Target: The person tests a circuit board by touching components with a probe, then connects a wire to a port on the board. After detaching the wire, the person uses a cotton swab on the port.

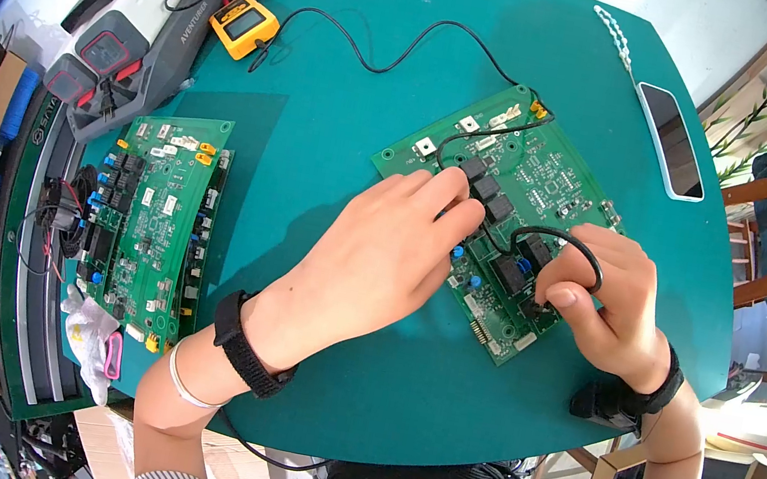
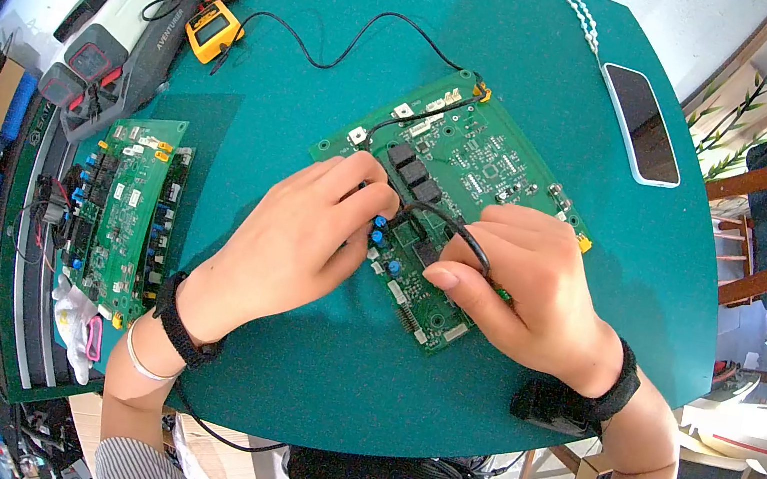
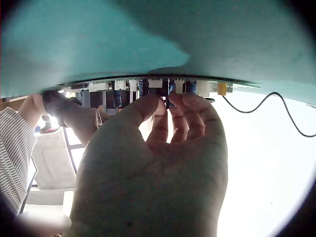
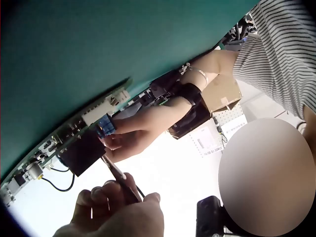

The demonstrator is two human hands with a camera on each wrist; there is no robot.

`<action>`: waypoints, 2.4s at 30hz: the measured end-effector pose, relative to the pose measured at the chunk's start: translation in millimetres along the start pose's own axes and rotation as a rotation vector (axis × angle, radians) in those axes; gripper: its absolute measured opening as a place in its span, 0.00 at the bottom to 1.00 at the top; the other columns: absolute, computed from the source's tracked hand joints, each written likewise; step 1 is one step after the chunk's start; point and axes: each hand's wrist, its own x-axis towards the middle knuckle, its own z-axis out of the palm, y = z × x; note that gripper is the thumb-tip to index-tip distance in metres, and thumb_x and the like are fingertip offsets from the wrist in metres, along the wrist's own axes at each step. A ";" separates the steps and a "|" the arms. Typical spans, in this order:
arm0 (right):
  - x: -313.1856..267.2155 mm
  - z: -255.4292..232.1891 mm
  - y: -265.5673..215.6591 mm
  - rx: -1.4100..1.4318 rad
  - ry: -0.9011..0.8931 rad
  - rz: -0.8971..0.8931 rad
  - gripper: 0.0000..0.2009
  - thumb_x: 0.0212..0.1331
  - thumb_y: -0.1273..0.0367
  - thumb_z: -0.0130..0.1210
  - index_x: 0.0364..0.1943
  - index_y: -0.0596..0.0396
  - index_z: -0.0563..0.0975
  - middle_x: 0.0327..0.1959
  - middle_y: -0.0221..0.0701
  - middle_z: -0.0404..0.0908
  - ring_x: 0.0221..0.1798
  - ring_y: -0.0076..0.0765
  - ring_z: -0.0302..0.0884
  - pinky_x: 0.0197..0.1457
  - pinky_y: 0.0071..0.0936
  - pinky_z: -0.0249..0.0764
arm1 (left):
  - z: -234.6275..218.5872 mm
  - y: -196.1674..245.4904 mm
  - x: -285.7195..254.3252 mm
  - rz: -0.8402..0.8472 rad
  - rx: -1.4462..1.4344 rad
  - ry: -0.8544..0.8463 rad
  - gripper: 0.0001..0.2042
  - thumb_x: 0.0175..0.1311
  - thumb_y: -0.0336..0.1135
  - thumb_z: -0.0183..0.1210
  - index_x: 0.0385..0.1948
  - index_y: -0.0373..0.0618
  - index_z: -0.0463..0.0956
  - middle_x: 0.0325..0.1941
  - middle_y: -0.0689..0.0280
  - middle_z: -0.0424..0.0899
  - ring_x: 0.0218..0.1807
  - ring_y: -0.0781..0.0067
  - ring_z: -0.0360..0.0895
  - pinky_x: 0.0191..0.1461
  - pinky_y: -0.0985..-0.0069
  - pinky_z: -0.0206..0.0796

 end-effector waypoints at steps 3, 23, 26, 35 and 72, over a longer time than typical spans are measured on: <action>-0.4 0.7 1.0 -0.028 0.020 -0.009 0.12 0.63 0.68 0.67 0.26 0.55 0.76 0.22 0.33 0.75 0.25 0.45 0.71 0.30 0.39 0.64 | 0.3 -0.1 0.1 0.000 0.002 0.005 0.15 0.54 0.19 0.60 0.44 0.42 0.73 0.45 0.57 0.74 0.46 0.49 0.77 0.49 0.55 0.72; -0.4 2.4 4.5 -0.211 -0.008 -0.142 0.14 0.57 0.64 0.71 0.24 0.55 0.77 0.19 0.31 0.68 0.22 0.41 0.69 0.27 0.38 0.62 | -0.7 0.8 0.6 -0.009 0.001 -0.006 0.15 0.53 0.18 0.60 0.43 0.42 0.72 0.45 0.57 0.74 0.46 0.49 0.77 0.49 0.56 0.72; 0.5 1.5 3.9 -0.265 -0.052 -0.173 0.15 0.56 0.64 0.71 0.24 0.55 0.76 0.19 0.30 0.68 0.23 0.40 0.69 0.27 0.38 0.63 | -0.7 0.8 0.8 -0.008 0.002 -0.005 0.15 0.54 0.18 0.60 0.43 0.41 0.73 0.45 0.57 0.74 0.46 0.49 0.77 0.49 0.56 0.72; 1.2 2.9 2.4 -0.293 -0.063 -0.209 0.15 0.55 0.64 0.72 0.23 0.54 0.75 0.20 0.29 0.69 0.24 0.39 0.70 0.28 0.37 0.66 | -1.4 1.3 1.2 -0.008 0.001 -0.006 0.14 0.54 0.18 0.60 0.43 0.41 0.73 0.45 0.57 0.74 0.46 0.49 0.77 0.49 0.56 0.72; 1.8 4.3 0.3 -0.332 -0.152 -0.265 0.13 0.53 0.65 0.71 0.26 0.50 0.74 0.21 0.25 0.68 0.26 0.33 0.71 0.30 0.33 0.67 | -1.2 1.1 1.1 -0.018 0.012 -0.021 0.15 0.54 0.18 0.60 0.43 0.41 0.73 0.45 0.57 0.74 0.47 0.49 0.77 0.49 0.56 0.73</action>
